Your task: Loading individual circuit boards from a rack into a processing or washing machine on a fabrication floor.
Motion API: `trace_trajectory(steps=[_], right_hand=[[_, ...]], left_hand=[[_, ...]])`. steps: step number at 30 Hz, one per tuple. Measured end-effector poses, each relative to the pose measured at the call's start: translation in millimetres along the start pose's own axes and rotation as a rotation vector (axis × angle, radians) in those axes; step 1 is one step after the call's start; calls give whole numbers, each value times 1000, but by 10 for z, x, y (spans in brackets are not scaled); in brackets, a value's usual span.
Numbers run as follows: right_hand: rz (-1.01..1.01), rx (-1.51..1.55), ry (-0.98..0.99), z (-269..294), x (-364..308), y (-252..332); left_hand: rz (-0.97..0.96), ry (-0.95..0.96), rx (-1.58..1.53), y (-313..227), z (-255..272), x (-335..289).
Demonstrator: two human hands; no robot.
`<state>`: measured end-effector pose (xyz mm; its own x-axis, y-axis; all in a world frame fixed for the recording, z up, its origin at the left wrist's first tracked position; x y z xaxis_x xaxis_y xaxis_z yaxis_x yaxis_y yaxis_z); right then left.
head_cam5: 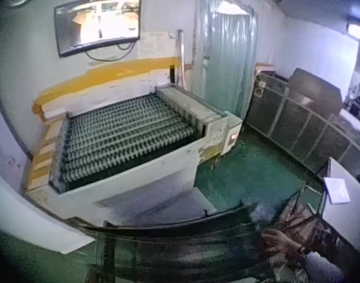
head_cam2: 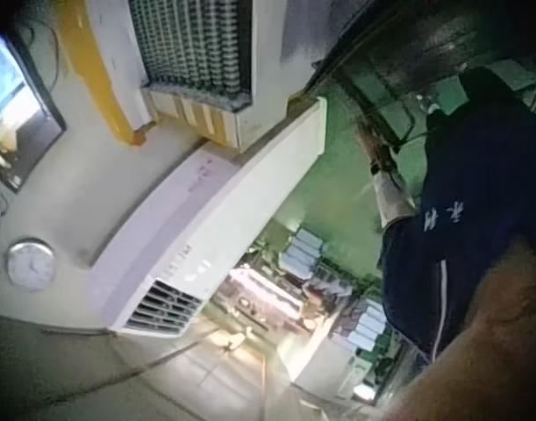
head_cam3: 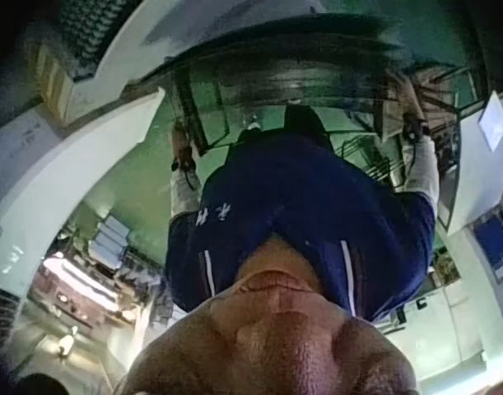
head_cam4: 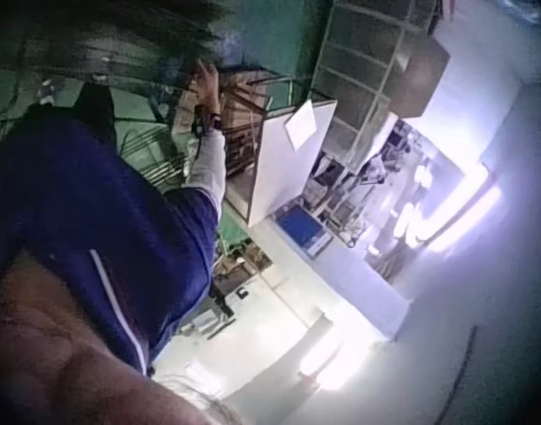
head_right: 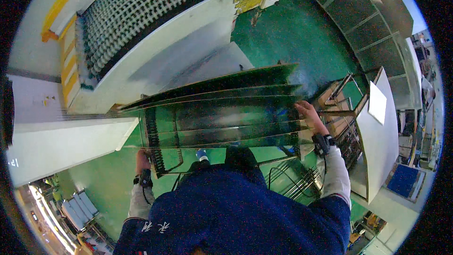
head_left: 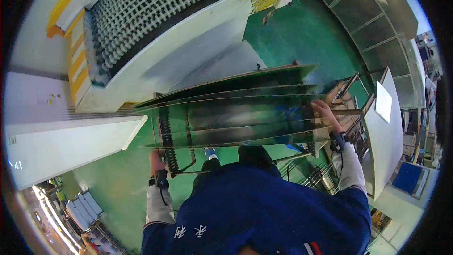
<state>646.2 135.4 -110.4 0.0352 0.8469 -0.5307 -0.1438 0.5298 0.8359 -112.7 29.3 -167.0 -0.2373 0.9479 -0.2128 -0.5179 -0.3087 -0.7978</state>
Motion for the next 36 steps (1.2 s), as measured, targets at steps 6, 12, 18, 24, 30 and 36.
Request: trace_trajectory(steps=[6, 12, 18, 24, 30, 36], right_hand=[[-50, -102, 196, -133, 1251, 664], [-38, 14, 288, -271, 2130, 1011], [-78, 146, 431, -304, 2492, 973], [-185, 166, 413, -269, 2134, 1133], [112, 168, 91, 516, 2029, 1273], [601, -319, -231, 169, 860, 2789]], left_hand=[[439, -124, -455, 678, -287, -92], [870, -418, -784, 892, -694, -177], [553, -123, -366, 872, -747, -74], [543, -45, -216, 1172, -786, -372], [663, -225, -941, 1145, -1067, -464], [772, -179, -961, 789, -1097, -288]])
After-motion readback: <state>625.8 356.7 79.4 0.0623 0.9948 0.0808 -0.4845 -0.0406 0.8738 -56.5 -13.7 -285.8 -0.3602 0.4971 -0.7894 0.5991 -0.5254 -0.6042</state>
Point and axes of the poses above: each hand's wrist, its own x-axis towards the middle knuckle, its own z-axis out of the back of the hand, y = z × x, the point moved 10 cm from there along x, towards the middle knuckle, and after that the axes turned 1 degree about y, right-handed, at the moved point
